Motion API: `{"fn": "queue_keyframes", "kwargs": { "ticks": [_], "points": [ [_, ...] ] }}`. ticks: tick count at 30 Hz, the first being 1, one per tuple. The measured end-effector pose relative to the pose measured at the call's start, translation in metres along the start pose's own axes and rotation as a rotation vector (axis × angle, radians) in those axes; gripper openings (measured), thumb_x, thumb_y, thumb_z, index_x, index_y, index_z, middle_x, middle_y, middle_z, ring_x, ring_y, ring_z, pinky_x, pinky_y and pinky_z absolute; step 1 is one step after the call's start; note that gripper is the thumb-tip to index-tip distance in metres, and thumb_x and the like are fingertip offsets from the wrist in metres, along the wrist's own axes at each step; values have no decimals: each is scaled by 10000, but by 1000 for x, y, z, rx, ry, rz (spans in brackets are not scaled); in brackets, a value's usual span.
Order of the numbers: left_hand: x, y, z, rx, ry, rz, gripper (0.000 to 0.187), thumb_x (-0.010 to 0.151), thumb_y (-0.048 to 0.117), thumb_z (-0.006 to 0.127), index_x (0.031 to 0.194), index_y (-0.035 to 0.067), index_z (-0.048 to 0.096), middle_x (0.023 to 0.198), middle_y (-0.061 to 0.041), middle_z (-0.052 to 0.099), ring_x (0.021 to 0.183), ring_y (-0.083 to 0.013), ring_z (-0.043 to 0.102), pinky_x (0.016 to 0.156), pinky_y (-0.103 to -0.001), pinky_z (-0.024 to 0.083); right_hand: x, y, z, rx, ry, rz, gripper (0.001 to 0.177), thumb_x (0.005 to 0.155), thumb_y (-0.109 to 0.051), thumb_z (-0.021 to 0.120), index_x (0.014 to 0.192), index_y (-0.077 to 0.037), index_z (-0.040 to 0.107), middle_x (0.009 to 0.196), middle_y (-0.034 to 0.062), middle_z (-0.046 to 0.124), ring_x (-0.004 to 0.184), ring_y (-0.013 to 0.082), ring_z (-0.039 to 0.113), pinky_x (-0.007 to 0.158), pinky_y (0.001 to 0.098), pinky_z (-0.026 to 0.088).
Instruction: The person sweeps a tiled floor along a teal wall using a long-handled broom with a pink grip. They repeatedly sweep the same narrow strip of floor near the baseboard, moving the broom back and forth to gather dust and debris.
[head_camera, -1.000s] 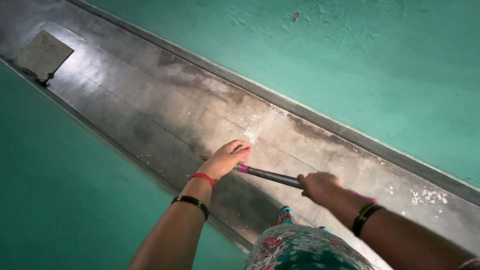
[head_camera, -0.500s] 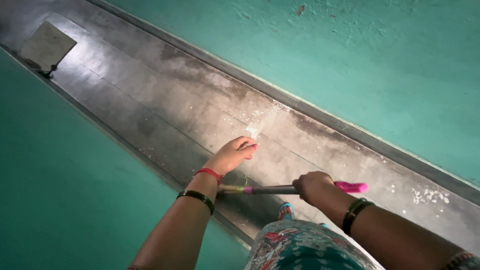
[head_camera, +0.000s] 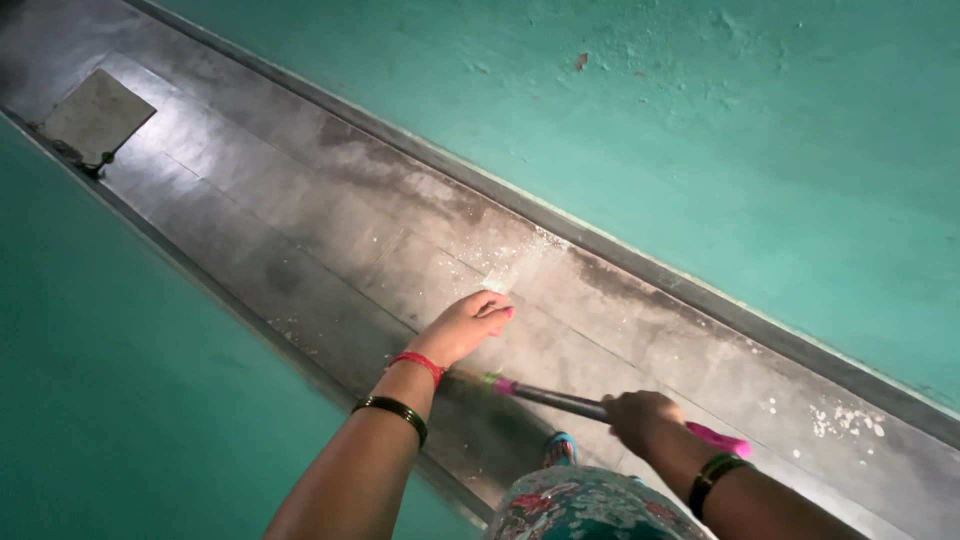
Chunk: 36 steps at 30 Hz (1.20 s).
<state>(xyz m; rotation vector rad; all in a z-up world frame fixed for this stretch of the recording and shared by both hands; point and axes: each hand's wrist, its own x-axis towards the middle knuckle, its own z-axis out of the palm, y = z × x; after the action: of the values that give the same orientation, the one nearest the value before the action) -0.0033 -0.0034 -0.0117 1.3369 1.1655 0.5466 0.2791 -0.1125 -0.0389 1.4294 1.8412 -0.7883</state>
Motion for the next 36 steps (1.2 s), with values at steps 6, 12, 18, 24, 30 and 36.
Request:
{"fn": "queue_keyframes", "kwargs": {
  "ticks": [6,12,18,24,30,36],
  "points": [
    [-4,8,16,27,34,-170,415,951,298,666,1268,34,631,1154,-43,714,930,-156,708,852,-282,537,-12,52,2,85,173,84,310,1006,-323,614,1286,-197,571,1086,67,721,1056,271,707,861,442,570],
    [20,10,35,-136,7,-13,410,960,261,686,1258,-17,645,1160,-81,692,1029,-121,680,919,-311,581,-47,94,3,24,207,49,358,988,-279,629,1329,-226,535,1039,59,711,1030,275,697,842,459,567],
    [15,27,60,-56,12,-42,408,946,259,675,1263,6,636,1172,-89,720,984,-183,720,881,-304,556,-57,118,19,46,205,115,288,968,-318,662,1238,-225,626,1072,44,717,1065,266,688,865,454,585],
    [14,7,96,-171,-31,-89,407,949,267,693,1266,19,635,1139,-55,706,944,-165,702,870,-308,551,-71,133,34,590,77,188,260,986,-292,663,1160,-109,600,979,104,677,873,287,689,695,439,594],
    [9,8,143,-28,-78,-48,365,981,320,692,1204,32,716,1018,-20,697,914,-104,602,799,-264,487,-72,96,27,1694,-148,-257,297,968,-210,653,997,80,595,754,145,621,544,226,613,463,354,522],
    [-1,48,159,-173,-252,-177,436,1017,421,599,1178,26,688,1061,13,717,1001,-113,680,859,-261,494,-94,29,-2,2528,-61,-159,197,931,-152,651,1014,3,562,771,135,624,599,223,611,535,350,529]
  ]
}}
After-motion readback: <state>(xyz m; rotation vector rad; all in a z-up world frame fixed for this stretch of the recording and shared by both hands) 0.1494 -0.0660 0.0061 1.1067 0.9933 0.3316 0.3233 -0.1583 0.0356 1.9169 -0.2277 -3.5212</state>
